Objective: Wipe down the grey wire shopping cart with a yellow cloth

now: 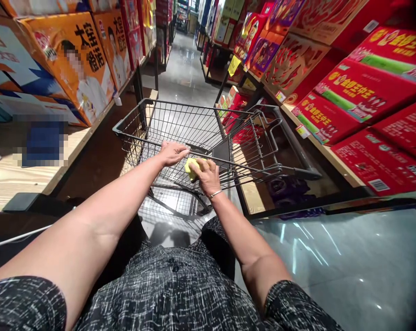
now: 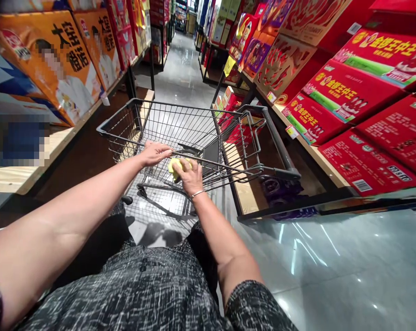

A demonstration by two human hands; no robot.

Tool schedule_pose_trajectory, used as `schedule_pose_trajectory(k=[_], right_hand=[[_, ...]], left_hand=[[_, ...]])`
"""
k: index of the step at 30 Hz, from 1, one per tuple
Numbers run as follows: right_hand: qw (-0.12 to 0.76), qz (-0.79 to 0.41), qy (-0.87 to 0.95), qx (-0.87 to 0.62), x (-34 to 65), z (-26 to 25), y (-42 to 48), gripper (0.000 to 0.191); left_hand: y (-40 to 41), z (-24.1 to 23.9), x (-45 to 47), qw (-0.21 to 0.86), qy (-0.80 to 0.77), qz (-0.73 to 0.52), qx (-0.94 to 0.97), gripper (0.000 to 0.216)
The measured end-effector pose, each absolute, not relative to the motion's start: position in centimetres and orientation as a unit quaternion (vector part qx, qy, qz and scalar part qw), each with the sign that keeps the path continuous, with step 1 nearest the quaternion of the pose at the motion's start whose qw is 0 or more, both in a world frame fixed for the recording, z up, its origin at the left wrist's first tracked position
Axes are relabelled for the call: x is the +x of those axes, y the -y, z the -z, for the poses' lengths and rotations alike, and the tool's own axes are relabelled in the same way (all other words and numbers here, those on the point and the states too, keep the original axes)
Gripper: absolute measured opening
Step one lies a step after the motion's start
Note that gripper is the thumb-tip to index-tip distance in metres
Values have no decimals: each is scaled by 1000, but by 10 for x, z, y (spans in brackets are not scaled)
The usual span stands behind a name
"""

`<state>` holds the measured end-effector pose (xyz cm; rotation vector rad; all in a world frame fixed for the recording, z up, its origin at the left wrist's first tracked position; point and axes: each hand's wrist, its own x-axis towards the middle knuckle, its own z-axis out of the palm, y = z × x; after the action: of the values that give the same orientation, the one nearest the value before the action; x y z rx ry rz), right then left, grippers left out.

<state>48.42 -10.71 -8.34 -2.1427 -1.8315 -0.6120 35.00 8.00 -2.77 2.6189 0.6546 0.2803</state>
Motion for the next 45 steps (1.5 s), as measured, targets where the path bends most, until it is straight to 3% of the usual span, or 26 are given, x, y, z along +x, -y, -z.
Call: schedule_pose_trajectory(k=[3, 9, 14, 21, 27, 31, 34, 42, 45], right_hand=[[117, 230, 614, -746, 508, 87, 147, 42], [198, 408, 479, -751, 568, 59, 266, 36], [281, 473, 374, -747, 565, 41, 271, 34], [230, 253, 452, -824, 497, 127, 209, 42], [65, -49, 544, -835, 458, 207, 164, 44], [25, -106, 600, -792, 454, 220, 157, 40], [42, -45, 586, -808, 463, 204, 171, 43], [208, 409, 457, -762, 526, 70, 273, 34], [258, 494, 373, -742, 527, 34, 288, 37]], left_hand=[[-88, 25, 347, 221, -238, -94, 941, 44], [-112, 19, 340, 248, -303, -71, 917, 50], [-87, 12, 358, 188, -282, -103, 935, 44], [-33, 22, 383, 205, -165, -162, 951, 34], [-35, 23, 383, 220, -174, -173, 944, 31], [-37, 24, 384, 221, -172, -173, 944, 31], [-41, 26, 383, 221, -165, -181, 944, 31], [-60, 24, 372, 229, -157, -170, 946, 35], [-67, 23, 367, 225, -169, -166, 945, 41]])
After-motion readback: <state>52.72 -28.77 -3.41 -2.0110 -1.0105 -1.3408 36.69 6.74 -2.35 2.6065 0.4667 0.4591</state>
